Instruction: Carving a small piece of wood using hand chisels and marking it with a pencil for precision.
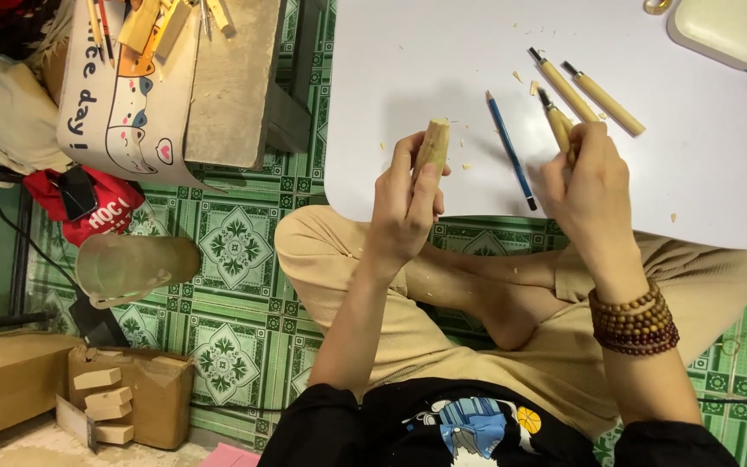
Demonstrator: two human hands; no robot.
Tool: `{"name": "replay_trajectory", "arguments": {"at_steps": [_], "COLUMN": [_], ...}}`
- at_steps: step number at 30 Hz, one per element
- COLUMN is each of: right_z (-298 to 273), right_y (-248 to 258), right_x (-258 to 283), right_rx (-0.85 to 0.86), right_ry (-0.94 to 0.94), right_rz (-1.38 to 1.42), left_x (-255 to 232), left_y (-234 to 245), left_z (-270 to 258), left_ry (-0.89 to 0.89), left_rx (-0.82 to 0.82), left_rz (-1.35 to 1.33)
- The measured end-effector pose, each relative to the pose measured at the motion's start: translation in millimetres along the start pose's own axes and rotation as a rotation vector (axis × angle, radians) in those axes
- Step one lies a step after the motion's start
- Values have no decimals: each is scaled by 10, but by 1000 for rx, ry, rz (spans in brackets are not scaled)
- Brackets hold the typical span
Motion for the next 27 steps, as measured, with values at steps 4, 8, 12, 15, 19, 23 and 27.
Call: {"name": "replay_trajectory", "arguments": {"at_steps": [4, 8, 12, 15, 19, 23, 27], "right_z": [-94, -235, -287, -202, -195, -256, -252], "right_y": [1, 35, 101, 237, 266, 242, 274], "right_x": [113, 307, 458, 686, 776, 749, 821], "right_rx": [10, 82, 95, 39, 17, 4, -21], "right_ry": [-1, -2, 23, 220, 264, 295, 335], "right_rz": [263, 323, 268, 184, 144, 67, 37], "left_x": [-20, 25, 79, -245, -230, -179, -213], "left_y": [-29, -91, -123, -150, -165, -190, -166], "left_z": [-17, -54, -151, -168, -189, -213, -221], "left_ry": [36, 96, 117, 114, 90, 48, -28], "left_rx": [22, 56, 107, 151, 122, 124, 144], "left_rz": [-25, -195, -257, -115, -259, -197, -68]}}
Point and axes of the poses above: each hand's wrist, its own z-axis towards the middle knuckle, its own y-axis out of the back of the hand, x = y × z, the point moved 5 cm from there along z, towards the middle knuckle, and after that the axes turned 3 degrees about -y, right-handed, at the moved point
